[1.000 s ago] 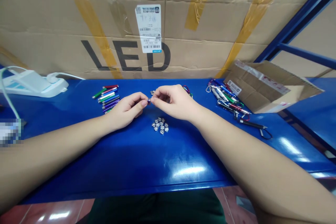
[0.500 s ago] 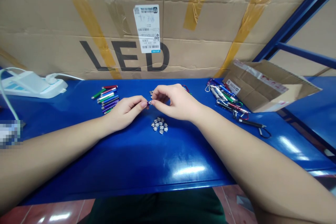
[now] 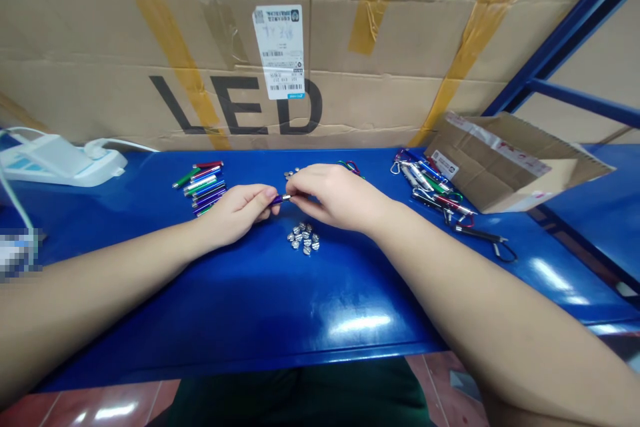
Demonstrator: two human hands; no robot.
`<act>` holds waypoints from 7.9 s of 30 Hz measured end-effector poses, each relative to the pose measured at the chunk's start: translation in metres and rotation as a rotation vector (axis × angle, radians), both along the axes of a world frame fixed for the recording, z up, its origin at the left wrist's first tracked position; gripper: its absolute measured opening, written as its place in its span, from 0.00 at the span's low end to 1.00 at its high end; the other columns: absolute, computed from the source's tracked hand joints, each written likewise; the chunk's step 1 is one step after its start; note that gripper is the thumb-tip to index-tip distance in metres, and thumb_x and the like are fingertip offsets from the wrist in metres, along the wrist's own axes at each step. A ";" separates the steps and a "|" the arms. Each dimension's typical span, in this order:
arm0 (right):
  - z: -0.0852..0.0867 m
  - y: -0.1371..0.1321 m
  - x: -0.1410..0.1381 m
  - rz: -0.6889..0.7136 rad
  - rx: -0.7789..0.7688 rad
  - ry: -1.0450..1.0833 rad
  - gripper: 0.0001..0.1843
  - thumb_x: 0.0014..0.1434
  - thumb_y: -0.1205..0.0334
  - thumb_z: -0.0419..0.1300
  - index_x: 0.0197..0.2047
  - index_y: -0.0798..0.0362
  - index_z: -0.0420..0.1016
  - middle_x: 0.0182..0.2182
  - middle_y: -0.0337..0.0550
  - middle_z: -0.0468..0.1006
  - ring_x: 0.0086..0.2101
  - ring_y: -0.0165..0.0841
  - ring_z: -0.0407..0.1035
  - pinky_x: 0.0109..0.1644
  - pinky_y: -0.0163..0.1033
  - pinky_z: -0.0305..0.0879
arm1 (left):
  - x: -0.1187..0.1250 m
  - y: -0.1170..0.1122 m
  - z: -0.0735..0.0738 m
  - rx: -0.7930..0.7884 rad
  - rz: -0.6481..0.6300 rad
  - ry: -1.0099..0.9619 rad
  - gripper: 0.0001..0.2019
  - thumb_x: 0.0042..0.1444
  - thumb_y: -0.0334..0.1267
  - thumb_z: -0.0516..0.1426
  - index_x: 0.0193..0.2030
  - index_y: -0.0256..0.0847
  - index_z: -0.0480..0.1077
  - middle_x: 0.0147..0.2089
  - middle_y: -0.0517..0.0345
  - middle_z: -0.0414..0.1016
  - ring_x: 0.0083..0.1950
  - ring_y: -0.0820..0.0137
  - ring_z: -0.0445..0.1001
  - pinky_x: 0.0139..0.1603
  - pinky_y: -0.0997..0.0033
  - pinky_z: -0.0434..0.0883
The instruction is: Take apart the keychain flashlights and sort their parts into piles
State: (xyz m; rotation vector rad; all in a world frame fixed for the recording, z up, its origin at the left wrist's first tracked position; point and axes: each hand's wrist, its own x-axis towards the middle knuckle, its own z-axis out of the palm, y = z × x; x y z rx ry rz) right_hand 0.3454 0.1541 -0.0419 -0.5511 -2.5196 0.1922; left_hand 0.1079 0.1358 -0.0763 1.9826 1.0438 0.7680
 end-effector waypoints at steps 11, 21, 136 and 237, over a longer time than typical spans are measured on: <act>0.021 0.002 0.022 -0.274 -0.603 -0.551 0.03 0.53 0.67 0.62 0.32 0.50 0.76 0.28 0.36 0.79 0.28 0.32 0.70 0.33 0.37 0.61 | -0.001 0.002 -0.007 0.020 -0.070 -0.092 0.13 0.73 0.48 0.52 0.47 0.40 0.68 0.36 0.59 0.75 0.34 0.72 0.72 0.38 0.70 0.72; 0.015 -0.009 0.007 -0.220 -0.505 -0.664 0.04 0.52 0.65 0.59 0.27 0.50 0.67 0.24 0.35 0.71 0.24 0.30 0.61 0.30 0.39 0.54 | -0.003 0.007 -0.013 0.107 -0.052 -0.031 0.13 0.70 0.46 0.53 0.51 0.40 0.69 0.42 0.53 0.78 0.38 0.68 0.76 0.42 0.65 0.75; -0.022 0.020 -0.013 -0.287 -0.137 -0.229 0.08 0.62 0.76 0.62 0.37 0.55 0.81 0.37 0.47 0.82 0.37 0.36 0.74 0.45 0.39 0.66 | -0.001 0.006 -0.002 0.450 0.237 -0.139 0.03 0.68 0.37 0.58 0.45 0.43 0.70 0.39 0.61 0.76 0.37 0.71 0.73 0.39 0.70 0.70; -0.017 0.027 0.007 -0.385 -0.216 -0.233 0.03 0.61 0.65 0.66 0.37 0.54 0.82 0.31 0.42 0.81 0.30 0.32 0.71 0.37 0.37 0.62 | -0.003 0.015 -0.012 0.235 0.211 -0.129 0.06 0.68 0.41 0.58 0.47 0.42 0.71 0.42 0.55 0.80 0.41 0.67 0.80 0.39 0.67 0.76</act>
